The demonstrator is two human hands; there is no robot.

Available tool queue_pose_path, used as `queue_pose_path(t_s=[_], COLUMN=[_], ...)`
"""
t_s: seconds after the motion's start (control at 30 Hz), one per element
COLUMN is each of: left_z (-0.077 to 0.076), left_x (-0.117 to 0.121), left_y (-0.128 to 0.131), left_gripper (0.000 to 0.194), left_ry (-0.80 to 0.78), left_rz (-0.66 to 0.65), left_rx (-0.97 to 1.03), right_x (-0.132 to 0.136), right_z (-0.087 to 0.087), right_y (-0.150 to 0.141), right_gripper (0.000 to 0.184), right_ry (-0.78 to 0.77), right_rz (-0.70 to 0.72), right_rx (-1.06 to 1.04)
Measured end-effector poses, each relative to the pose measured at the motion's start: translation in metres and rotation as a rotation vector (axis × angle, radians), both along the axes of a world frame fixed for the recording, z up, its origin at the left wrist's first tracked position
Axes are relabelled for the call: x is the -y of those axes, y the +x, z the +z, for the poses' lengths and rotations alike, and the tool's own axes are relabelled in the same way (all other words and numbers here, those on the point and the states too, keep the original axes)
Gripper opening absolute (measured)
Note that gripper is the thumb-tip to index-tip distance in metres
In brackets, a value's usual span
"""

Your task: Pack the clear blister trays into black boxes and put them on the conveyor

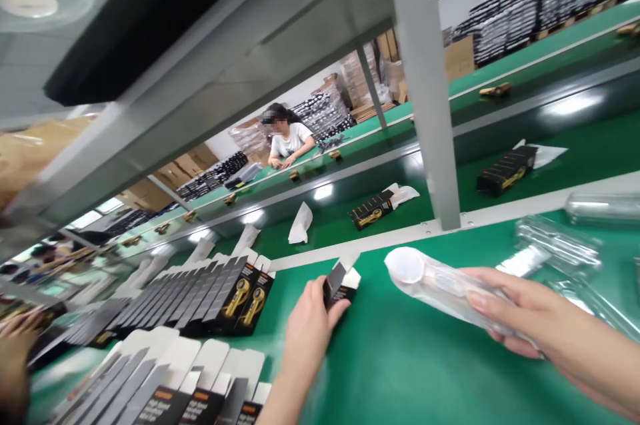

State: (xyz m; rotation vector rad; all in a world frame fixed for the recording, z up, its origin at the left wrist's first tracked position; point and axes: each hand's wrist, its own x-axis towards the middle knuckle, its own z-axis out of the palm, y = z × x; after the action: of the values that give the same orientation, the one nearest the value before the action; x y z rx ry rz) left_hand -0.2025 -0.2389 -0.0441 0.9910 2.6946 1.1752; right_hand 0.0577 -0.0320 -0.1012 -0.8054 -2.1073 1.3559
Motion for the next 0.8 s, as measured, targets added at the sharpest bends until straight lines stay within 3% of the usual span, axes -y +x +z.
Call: queue_pose_path(t_s=[0.07,0.1,0.17,0.33,0.43,0.53,0.67,0.8], left_z=[-0.004,-0.008,-0.018,-0.035,-0.029,-0.021,-0.023,-0.032], left_x=[-0.004,-0.005,-0.005,-0.004,-0.004,-0.007,-0.013,-0.016], left_y=[0.025,0.035,0.048,0.059,0.063,0.067,0.072,0.077], left_gripper=[0.045,0.045,0.047,0.061,0.064,0.064,0.069,0.067], left_ry=[-0.072,-0.102,-0.116,0.034,0.097,0.088,0.064,0.042], left_rz=[-0.134,-0.192,-0.266,-0.376,-0.482,-0.542,-0.707,-0.745], left_rx=[-0.001,-0.020,-0.109,-0.449,-0.652,-0.776,-0.901,-0.971], right_x=[-0.001,0.000,0.004,0.005,0.004,0.013,0.033,0.046], right_z=[0.016,0.026,0.043,0.070,0.082,0.090,0.089,0.079], right_y=[0.003,0.002,-0.001,0.003,0.010,0.011,0.004,-0.006], right_gripper=[0.039,0.043,0.044,0.042,0.031,0.025,0.019,0.017], right_ry=[-0.542,-0.722,-0.805,-0.574,-0.431,-0.287,-0.089,-0.033], right_rz=[0.127,0.181,0.241,0.317,0.426,0.415,0.406,0.363], right_rx=[0.002,-0.007,0.001,0.166,0.192,0.252,0.354,0.368])
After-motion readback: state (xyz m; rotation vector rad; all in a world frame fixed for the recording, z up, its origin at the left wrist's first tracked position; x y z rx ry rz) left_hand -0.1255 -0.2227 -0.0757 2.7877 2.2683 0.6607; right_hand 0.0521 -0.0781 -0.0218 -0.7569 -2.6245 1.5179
